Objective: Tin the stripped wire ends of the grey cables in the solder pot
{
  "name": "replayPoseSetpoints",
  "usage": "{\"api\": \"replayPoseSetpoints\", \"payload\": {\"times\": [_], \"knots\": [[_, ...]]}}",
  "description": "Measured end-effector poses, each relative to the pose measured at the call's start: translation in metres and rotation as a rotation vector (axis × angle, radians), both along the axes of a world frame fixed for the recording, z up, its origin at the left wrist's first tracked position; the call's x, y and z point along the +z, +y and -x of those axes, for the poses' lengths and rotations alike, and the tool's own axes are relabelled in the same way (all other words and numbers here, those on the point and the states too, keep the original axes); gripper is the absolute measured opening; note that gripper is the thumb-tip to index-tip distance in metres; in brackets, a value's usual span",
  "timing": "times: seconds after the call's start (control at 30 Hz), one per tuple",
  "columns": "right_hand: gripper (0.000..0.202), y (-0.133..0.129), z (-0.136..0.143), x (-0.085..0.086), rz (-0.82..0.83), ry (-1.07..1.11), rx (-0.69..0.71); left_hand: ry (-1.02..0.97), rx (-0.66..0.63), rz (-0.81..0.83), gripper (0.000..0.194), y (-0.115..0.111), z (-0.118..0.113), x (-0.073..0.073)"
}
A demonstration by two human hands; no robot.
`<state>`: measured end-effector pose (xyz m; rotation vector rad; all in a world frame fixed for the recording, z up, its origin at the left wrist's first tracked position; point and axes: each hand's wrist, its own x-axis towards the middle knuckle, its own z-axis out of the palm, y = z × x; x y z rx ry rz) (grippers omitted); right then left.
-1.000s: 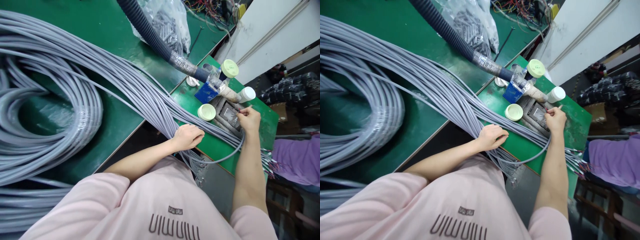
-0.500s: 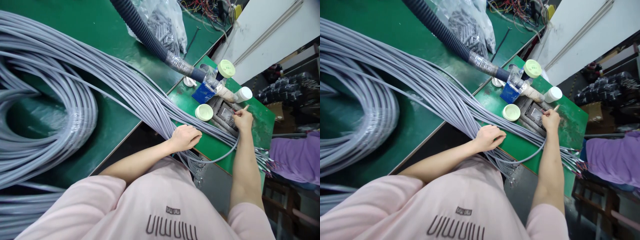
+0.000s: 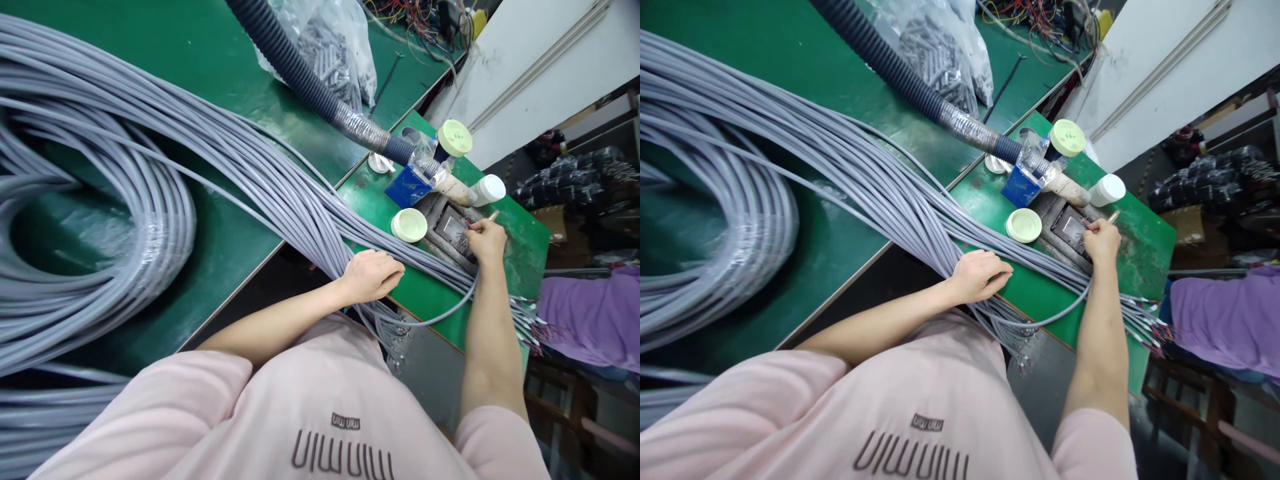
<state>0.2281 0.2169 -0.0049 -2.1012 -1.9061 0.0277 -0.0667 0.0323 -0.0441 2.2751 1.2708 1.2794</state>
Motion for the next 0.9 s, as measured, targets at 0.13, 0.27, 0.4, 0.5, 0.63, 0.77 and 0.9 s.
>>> {"api": "replayPoseSetpoints", "payload": {"times": [0.13,0.27,0.4,0.5,0.63,0.77,0.9], "knots": [[0.018,0.000,0.001,-0.001,0.004,-0.019,0.003,-0.005,0.001,-0.013,0.020,0.000,0.000,0.000],[0.019,0.001,0.002,0.000,0.025,-0.039,0.006,0.009,0.001,-0.003,0.022,0.000,0.000,0.000],[0.019,-0.001,0.002,0.001,0.015,-0.026,0.005,0.015,-0.001,0.007,0.023,0.000,0.000,-0.001],[0.019,-0.002,0.001,0.000,0.002,-0.017,0.011,0.006,-0.003,0.006,0.023,0.000,0.000,-0.001],[0.017,0.000,0.002,0.001,0.021,-0.011,0.005,-0.012,-0.001,-0.005,0.020,0.000,0.000,-0.001],[0.014,-0.011,0.003,0.009,-0.059,0.091,0.019,-0.031,0.002,-0.027,0.018,0.000,0.000,-0.001],[0.022,-0.048,0.011,0.018,-0.092,0.367,0.101,-0.056,0.015,-0.046,0.016,-0.001,0.000,0.000]]}}
